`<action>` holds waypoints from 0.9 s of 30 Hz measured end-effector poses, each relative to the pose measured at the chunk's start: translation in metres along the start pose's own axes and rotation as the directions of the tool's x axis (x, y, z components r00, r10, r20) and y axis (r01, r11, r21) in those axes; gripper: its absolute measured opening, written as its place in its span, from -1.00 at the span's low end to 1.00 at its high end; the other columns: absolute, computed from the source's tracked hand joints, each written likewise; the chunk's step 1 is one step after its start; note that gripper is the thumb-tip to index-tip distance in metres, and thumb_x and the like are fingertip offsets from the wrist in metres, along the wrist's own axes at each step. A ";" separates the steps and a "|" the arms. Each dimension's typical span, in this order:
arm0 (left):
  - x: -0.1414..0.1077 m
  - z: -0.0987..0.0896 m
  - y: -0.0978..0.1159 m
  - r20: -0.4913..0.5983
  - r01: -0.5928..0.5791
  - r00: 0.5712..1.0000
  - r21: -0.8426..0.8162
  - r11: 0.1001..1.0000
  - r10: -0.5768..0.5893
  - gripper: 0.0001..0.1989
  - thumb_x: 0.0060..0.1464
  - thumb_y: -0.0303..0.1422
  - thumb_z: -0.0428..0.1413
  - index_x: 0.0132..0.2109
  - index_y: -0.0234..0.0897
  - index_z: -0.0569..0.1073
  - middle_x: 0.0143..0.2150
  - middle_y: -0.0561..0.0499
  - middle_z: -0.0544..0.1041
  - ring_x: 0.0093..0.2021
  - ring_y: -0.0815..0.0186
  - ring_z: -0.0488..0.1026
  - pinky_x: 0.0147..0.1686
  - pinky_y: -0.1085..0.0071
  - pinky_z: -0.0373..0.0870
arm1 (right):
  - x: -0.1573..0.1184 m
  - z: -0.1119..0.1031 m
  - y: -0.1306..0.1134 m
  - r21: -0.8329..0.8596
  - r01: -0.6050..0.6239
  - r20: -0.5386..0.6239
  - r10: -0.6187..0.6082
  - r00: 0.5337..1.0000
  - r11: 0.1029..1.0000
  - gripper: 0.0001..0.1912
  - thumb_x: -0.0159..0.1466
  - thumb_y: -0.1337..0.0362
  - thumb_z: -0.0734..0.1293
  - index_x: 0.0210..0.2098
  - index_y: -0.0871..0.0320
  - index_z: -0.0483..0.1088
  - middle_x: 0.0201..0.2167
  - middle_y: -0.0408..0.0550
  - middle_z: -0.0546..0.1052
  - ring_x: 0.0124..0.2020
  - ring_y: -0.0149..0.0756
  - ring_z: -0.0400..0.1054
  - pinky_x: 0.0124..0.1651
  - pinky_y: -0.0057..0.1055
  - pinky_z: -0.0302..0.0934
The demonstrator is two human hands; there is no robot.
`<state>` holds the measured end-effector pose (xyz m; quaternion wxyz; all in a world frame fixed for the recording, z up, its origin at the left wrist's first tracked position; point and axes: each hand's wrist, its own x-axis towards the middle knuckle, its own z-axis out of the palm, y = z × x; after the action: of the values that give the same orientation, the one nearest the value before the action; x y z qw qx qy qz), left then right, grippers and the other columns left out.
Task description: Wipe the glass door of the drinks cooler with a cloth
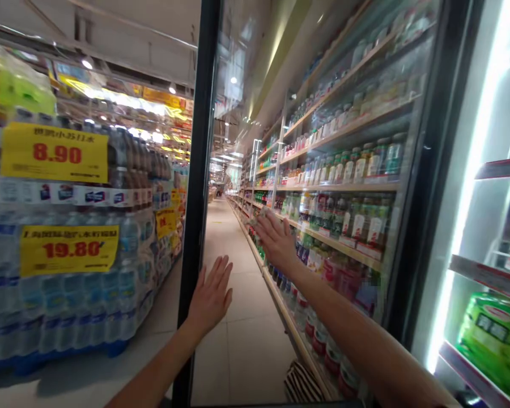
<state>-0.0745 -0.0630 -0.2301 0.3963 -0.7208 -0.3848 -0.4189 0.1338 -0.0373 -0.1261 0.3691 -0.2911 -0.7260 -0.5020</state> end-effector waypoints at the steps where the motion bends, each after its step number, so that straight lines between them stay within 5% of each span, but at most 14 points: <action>1: -0.002 -0.001 0.000 0.010 0.011 1.000 0.001 1.000 -0.011 -0.44 0.11 -0.37 -0.10 0.25 -0.38 0.07 0.24 -0.18 0.20 0.28 0.17 0.04 0.25 0.11 -0.17 | 0.007 0.002 -0.001 -0.002 -0.047 -0.012 0.047 0.999 0.999 -0.61 0.27 0.34 0.16 0.09 0.12 0.26 0.20 -0.03 0.25 0.35 -0.23 -0.30 0.32 -0.03 -0.48; 3: -0.009 -0.002 0.001 0.027 0.017 0.999 0.004 1.000 -0.017 -0.46 0.11 -0.36 -0.10 0.24 -0.39 0.10 0.24 -0.18 0.19 0.28 0.17 0.04 0.25 0.12 -0.18 | 0.006 0.004 -0.010 0.011 -0.047 0.002 0.047 0.999 0.999 -0.61 0.27 0.35 0.15 0.09 0.11 0.26 0.20 -0.04 0.25 0.35 -0.23 -0.31 0.32 -0.04 -0.44; 7: -0.025 -0.004 -0.002 0.051 0.010 0.999 0.003 1.000 -0.010 -0.47 0.10 -0.35 -0.10 0.22 -0.37 0.14 0.24 -0.15 0.20 0.28 0.21 0.05 0.26 0.17 -0.20 | -0.021 0.005 -0.029 0.078 0.234 0.065 -0.240 0.969 0.969 -0.62 0.26 0.37 0.15 0.07 0.13 0.27 0.21 -0.10 0.24 0.34 -0.25 -0.29 0.34 -0.07 -0.50; 9: -0.030 -0.004 -0.003 0.063 0.012 0.998 0.000 1.000 -0.012 -0.47 0.09 -0.33 -0.08 0.21 -0.36 0.16 0.24 -0.13 0.21 0.28 0.22 0.05 0.26 0.18 -0.19 | -0.013 0.006 -0.027 0.082 0.303 0.052 -0.308 0.950 0.949 -0.63 0.26 0.37 0.16 0.06 0.13 0.28 0.20 -0.11 0.25 0.34 -0.26 -0.30 0.34 -0.07 -0.54; 15: -0.043 -0.007 0.000 0.100 -0.003 0.995 0.036 0.999 -0.001 -0.48 0.06 -0.36 -0.08 0.19 -0.35 0.20 0.23 -0.12 0.23 0.28 0.23 0.05 0.25 0.19 -0.15 | 0.074 0.017 -0.028 0.020 0.043 -0.006 -0.043 0.999 0.999 -0.59 0.28 0.36 0.13 0.12 0.15 0.20 0.24 -0.06 0.18 0.35 -0.22 -0.35 0.32 0.01 -0.63; 20: -0.063 -0.010 -0.002 0.102 -0.075 0.992 0.048 0.996 0.070 -0.51 0.06 -0.36 -0.09 0.16 -0.34 0.24 0.21 -0.09 0.26 0.27 0.25 0.06 0.26 0.22 -0.16 | 0.051 0.026 -0.070 0.078 0.270 0.088 -0.277 0.957 0.960 -0.60 0.30 0.32 0.10 0.12 0.10 0.21 0.26 -0.13 0.14 0.33 -0.24 -0.23 0.35 -0.02 -0.50; 23: -0.069 -0.013 -0.004 0.111 -0.098 0.989 0.041 0.994 0.093 -0.51 0.06 -0.36 -0.08 0.16 -0.33 0.24 0.21 -0.08 0.26 0.27 0.26 0.07 0.26 0.24 -0.18 | 0.043 0.028 -0.071 0.104 0.403 0.109 -0.413 0.904 0.909 -0.62 0.30 0.33 0.09 0.09 0.09 0.24 0.25 -0.15 0.17 0.32 -0.26 -0.18 0.35 -0.02 -0.49; 27: -0.065 -0.016 -0.005 0.107 -0.086 0.991 0.031 0.996 0.082 -0.51 0.06 -0.35 -0.09 0.17 -0.33 0.23 0.22 -0.10 0.25 0.27 0.24 0.07 0.26 0.22 -0.18 | 0.075 0.027 -0.047 0.078 0.194 0.080 -0.200 0.977 0.978 -0.60 0.30 0.35 0.10 0.13 0.10 0.20 0.26 -0.11 0.13 0.34 -0.23 -0.27 0.32 0.04 -0.58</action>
<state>-0.1071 -0.0901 -0.2824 0.4053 -0.7503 -0.3821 -0.3560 0.0484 -0.0235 -0.0942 0.2952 -0.2266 -0.7837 -0.4973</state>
